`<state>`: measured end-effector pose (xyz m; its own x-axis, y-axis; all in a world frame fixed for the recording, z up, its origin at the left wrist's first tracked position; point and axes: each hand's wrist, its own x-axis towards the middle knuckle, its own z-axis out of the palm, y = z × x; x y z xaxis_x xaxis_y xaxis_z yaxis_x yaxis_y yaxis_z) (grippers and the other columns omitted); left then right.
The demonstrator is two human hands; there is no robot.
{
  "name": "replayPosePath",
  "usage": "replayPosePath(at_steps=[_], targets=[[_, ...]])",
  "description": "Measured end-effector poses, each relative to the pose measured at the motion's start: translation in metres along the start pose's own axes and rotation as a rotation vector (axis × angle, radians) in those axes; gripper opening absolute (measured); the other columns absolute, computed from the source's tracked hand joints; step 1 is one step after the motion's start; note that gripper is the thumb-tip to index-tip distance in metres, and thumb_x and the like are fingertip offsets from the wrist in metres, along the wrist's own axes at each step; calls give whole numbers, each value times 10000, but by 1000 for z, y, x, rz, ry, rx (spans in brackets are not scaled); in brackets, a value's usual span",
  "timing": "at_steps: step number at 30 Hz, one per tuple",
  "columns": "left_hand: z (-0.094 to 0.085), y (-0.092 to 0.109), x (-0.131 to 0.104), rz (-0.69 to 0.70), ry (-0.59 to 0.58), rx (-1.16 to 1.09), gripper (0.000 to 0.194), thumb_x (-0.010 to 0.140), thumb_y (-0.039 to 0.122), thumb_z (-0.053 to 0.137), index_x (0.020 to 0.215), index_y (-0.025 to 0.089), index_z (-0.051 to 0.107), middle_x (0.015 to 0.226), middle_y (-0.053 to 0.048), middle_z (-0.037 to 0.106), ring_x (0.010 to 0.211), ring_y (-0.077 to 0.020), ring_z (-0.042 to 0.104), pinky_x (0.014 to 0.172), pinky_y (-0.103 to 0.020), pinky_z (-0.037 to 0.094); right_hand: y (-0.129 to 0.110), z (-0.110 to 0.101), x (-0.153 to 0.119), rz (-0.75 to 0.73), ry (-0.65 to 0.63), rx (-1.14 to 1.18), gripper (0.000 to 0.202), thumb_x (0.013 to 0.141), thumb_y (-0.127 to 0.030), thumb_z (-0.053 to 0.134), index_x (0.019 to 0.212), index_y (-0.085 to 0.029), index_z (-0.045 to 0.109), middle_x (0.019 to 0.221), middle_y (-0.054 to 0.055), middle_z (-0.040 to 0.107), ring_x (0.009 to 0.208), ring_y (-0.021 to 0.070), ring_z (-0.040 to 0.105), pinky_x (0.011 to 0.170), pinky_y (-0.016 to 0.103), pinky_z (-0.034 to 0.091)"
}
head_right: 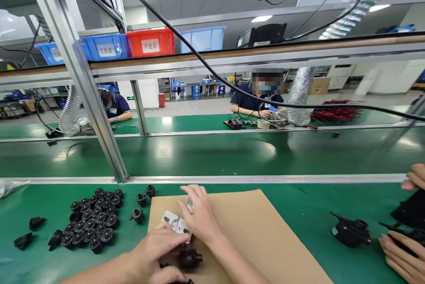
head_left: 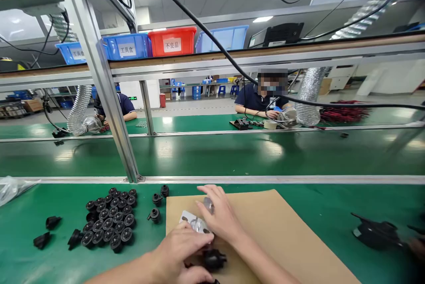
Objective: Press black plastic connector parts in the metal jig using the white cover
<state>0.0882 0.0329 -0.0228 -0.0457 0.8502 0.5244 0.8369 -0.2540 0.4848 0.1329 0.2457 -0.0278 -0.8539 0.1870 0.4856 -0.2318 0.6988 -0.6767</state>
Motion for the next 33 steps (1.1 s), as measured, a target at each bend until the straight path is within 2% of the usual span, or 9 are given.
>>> replayPosePath(at_steps=[6, 9, 12, 15, 18, 22, 25, 29, 33], targets=[[0, -8, -5, -137, 262, -29, 222, 1046, 296, 564, 1222, 261, 694, 990, -96, 786, 902, -256, 691, 839, -395, 513, -34, 44, 60, -158, -243, -22, 402, 959, -125, 665, 1337, -263, 668, 1224, 81, 659, 1154, 287, 608, 1017, 397, 500], [-3, -10, -5, -249, 309, -13, 146, 1045, 282, 584, 1076, 230, 717, 937, -85, 753, 887, -242, 659, 827, -375, 506, -41, 67, 88, -152, -280, -20, 284, 910, -123, 736, 1172, -232, 741, 1085, 67, 696, 1056, 291, 640, 938, 386, 511], [-3, -15, -7, -343, 332, 11, 148, 1043, 243, 585, 1121, 224, 709, 1031, -97, 732, 972, -257, 649, 885, -398, 526, -36, 67, 100, -103, -228, 31, 111, 902, -107, 700, 970, -189, 735, 961, 49, 709, 984, 270, 654, 906, 389, 501], [1, -28, -14, -467, 355, -43, 379, 981, 126, 523, 1311, 249, 663, 1283, -116, 679, 1214, -296, 619, 1081, -498, 519, -19, 41, 90, -11, -122, 128, 101, 971, -213, 616, 950, -183, 710, 927, 49, 719, 885, 238, 659, 831, 356, 505], [5, -40, -23, -547, 312, -150, 721, 833, 17, 470, 1500, 280, 538, 1540, -106, 557, 1450, -317, 504, 1264, -606, 386, -1, 5, 62, 83, -64, 226, 285, 1015, -412, 554, 910, -183, 688, 814, 44, 689, 721, 217, 621, 664, 313, 481], [6, -44, -26, -579, 168, -173, 1000, 715, -14, 541, 1634, 338, 363, 1641, -93, 474, 1529, -352, 430, 1316, -659, 291, 8, -28, 18, 175, -35, 307, 431, 1013, -589, 570, 883, -187, 656, 779, 46, 665, 681, 213, 596, 610, 305, 464], [4, -40, -25, -552, 120, -163, 1063, 715, -12, 599, 1657, 388, 312, 1606, -89, 505, 1489, -363, 475, 1293, -655, 328, 7, -35, -2, 227, -10, 326, 444, 1010, -616, 580, 848, -205, 619, 768, 43, 659, 672, 210, 585, 604, 305, 463], [1, -36, -22, -591, 149, -257, 951, 834, 82, 679, 1650, 414, 321, 1496, -75, 588, 1356, -328, 595, 1210, -586, 453, 4, -29, -11, 279, 44, 274, 405, 983, -564, 632, 764, -234, 545, 663, 1, 584, 594, 186, 516, 551, 288, 393], [0, -33, -19, -607, 108, -223, 928, 860, 183, 810, 1631, 433, 358, 1457, -56, 623, 1339, -325, 603, 1219, -560, 434, -1, -22, -13, 294, 75, 194, 336, 950, -453, 656, 734, -247, 501, 584, -41, 505, 535, 171, 468, 524, 280, 336]])
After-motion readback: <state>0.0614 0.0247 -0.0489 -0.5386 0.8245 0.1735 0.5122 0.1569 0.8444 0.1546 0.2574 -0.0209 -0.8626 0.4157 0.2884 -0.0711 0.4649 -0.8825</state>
